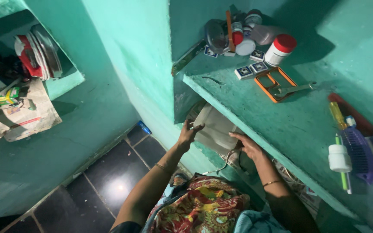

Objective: The person moves various personal care items and small containers on and off shelves, picks up a plastic container and a wrench, and places items into a pink basket.

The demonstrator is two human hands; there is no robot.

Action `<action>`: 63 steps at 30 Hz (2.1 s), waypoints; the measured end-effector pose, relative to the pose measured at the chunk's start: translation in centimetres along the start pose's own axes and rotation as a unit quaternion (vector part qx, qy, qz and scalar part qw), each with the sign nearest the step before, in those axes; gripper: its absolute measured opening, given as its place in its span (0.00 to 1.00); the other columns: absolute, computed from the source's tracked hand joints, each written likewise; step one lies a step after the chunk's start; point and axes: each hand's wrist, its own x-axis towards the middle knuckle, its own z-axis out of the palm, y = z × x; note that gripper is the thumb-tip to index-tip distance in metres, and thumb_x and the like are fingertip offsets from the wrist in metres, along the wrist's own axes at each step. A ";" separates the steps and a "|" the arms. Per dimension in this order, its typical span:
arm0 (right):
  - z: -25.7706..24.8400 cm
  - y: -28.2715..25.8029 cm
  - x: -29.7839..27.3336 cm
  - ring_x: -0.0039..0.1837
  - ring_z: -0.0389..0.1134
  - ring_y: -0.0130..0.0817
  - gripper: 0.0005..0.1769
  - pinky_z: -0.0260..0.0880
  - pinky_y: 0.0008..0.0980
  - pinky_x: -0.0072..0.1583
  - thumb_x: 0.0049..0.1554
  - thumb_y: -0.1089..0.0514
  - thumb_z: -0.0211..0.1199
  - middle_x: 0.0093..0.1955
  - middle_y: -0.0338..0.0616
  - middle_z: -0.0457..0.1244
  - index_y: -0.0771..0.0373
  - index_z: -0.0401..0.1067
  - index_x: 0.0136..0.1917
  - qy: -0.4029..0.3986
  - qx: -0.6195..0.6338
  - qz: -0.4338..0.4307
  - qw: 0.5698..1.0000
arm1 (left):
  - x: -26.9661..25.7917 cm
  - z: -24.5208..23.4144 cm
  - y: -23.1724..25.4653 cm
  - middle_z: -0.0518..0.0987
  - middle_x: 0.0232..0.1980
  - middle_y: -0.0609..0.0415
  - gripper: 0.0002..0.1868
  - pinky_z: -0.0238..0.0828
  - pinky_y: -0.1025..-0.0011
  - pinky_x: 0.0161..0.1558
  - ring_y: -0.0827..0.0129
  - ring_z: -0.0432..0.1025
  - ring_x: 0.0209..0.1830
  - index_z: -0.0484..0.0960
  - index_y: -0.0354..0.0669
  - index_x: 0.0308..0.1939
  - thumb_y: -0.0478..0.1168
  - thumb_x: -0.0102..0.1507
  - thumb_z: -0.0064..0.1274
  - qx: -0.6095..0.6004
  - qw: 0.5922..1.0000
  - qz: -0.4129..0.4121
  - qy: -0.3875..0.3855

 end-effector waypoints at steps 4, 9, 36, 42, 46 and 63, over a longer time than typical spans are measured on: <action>0.0 1.5 -0.4 0.56 0.67 0.41 0.38 0.65 0.43 0.60 0.47 0.39 0.73 0.60 0.47 0.66 0.60 0.73 0.65 -0.013 0.011 0.038 0.999 | -3.5 -1.1 1.0 0.73 0.62 0.41 0.38 0.73 0.50 0.50 0.52 0.72 0.58 0.63 0.40 0.63 0.52 0.56 0.62 -0.122 0.989 0.054 -0.062; -0.4 4.1 -3.2 0.49 0.70 0.37 0.38 0.70 0.35 0.53 0.46 0.39 0.72 0.56 0.50 0.67 0.66 0.74 0.62 -0.032 0.037 0.044 0.998 | -7.1 -2.4 1.3 0.74 0.65 0.39 0.43 0.65 0.54 0.54 0.51 0.68 0.61 0.67 0.38 0.65 0.63 0.57 0.59 -0.050 0.998 0.022 -0.036; 27.9 -3.2 -14.5 0.56 0.68 0.40 0.35 0.70 0.44 0.56 0.45 0.40 0.73 0.51 0.51 0.65 0.66 0.67 0.55 -0.203 -0.055 -0.019 0.978 | -27.3 -24.9 1.3 0.63 0.71 0.36 0.52 0.73 0.43 0.59 0.44 0.66 0.68 0.50 0.49 0.77 0.58 0.53 0.53 -0.225 0.969 -0.039 0.096; 35.5 -7.2 -17.0 0.60 0.66 0.41 0.36 0.67 0.45 0.63 0.48 0.43 0.74 0.55 0.49 0.64 0.65 0.63 0.60 -0.283 0.044 -0.081 0.955 | -30.9 -29.4 1.7 0.64 0.73 0.41 0.54 0.69 0.43 0.61 0.47 0.65 0.70 0.49 0.54 0.78 0.58 0.51 0.54 -0.265 0.949 0.013 0.171; 39.7 -8.6 -18.8 0.67 0.65 0.42 0.45 0.65 0.44 0.67 0.47 0.41 0.72 0.63 0.51 0.65 0.63 0.62 0.70 -0.327 0.061 -0.078 0.940 | -33.0 -31.7 2.3 0.64 0.73 0.42 0.54 0.68 0.46 0.63 0.49 0.65 0.71 0.49 0.54 0.78 0.58 0.51 0.55 -0.287 0.937 0.062 0.187; 55.3 -7.4 -23.8 0.71 0.63 0.42 0.50 0.62 0.43 0.70 0.47 0.48 0.72 0.70 0.50 0.61 0.62 0.56 0.77 -0.448 0.106 -0.005 0.888 | -40.6 -42.8 -0.5 0.63 0.74 0.42 0.50 0.59 0.55 0.69 0.54 0.62 0.74 0.50 0.51 0.79 0.55 0.55 0.53 -0.275 0.916 0.105 0.274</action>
